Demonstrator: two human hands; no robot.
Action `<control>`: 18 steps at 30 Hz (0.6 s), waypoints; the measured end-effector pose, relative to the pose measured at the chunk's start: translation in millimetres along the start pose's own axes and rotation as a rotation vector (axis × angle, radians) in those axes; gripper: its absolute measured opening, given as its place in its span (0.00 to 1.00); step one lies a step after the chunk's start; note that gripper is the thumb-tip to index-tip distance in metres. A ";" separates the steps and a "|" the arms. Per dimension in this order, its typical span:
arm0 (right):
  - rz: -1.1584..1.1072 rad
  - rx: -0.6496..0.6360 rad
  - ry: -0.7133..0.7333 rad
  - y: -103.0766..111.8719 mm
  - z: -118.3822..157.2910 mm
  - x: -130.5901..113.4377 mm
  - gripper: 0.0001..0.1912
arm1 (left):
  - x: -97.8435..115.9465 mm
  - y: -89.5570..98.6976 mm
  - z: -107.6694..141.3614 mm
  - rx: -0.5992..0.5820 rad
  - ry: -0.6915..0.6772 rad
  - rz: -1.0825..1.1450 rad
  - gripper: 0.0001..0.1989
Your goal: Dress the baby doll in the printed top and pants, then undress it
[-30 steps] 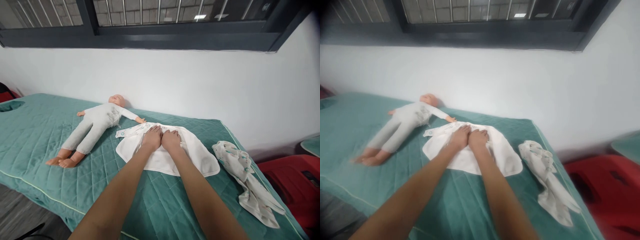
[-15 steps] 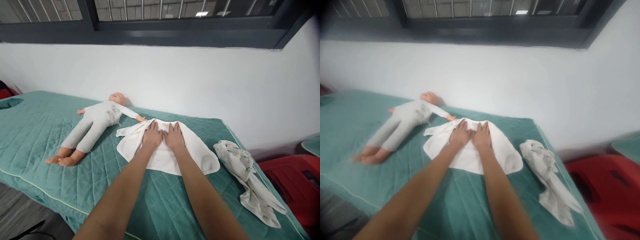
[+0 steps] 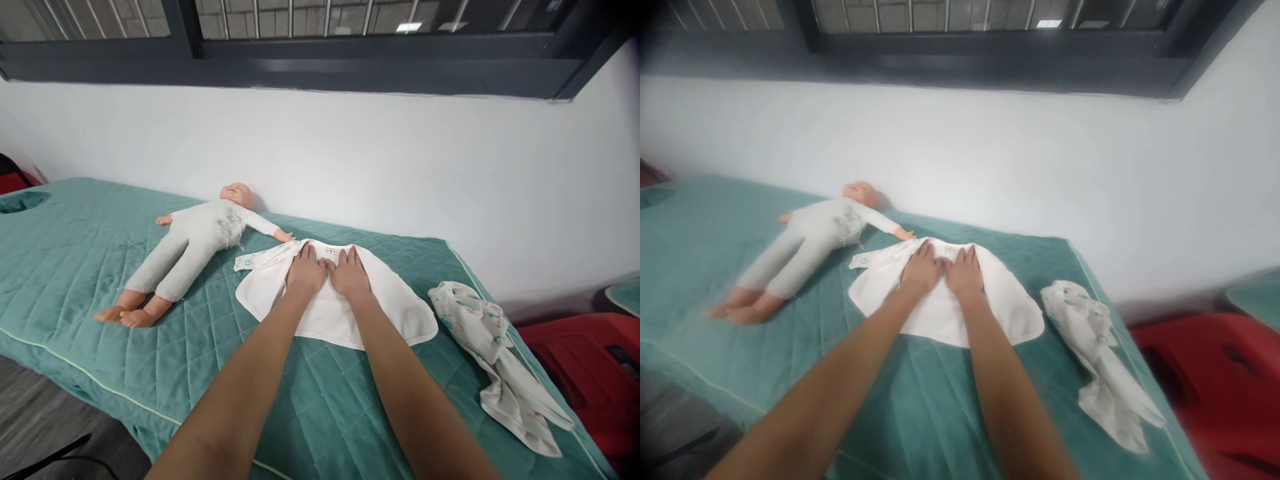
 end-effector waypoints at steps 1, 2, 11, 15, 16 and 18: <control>-0.001 -0.007 -0.005 0.3 0.1 -0.7 0.39 | 0.0 -0.8 -0.4 -0.001 -0.001 0.005 0.31; -0.001 -0.013 -0.012 0.7 0.4 -1.4 0.40 | 0.1 -1.6 -0.3 0.002 -0.003 0.011 0.31; 0.085 0.109 0.224 6.3 19.1 -14.0 0.27 | 4.1 -2.5 28.0 0.039 0.003 -0.050 0.31; 0.089 0.035 0.352 5.8 33.0 -16.7 0.23 | 5.1 -0.5 48.4 0.045 0.015 -0.072 0.31; 0.091 0.025 0.356 5.3 36.9 -15.8 0.24 | 5.3 0.1 53.9 0.046 0.015 -0.074 0.31; 0.094 0.013 0.345 4.3 45.8 -12.6 0.27 | 5.5 1.4 65.5 0.047 0.005 -0.084 0.31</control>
Point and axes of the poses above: each hand's wrist, its own z-axis away from the middle knuckle, its own y-axis out of the back of the hand, x = y × z, the point moved 1 cm from there along -z, towards the middle knuckle, and after that the axes turned 13 degrees about -z, right-handed, at the moved point
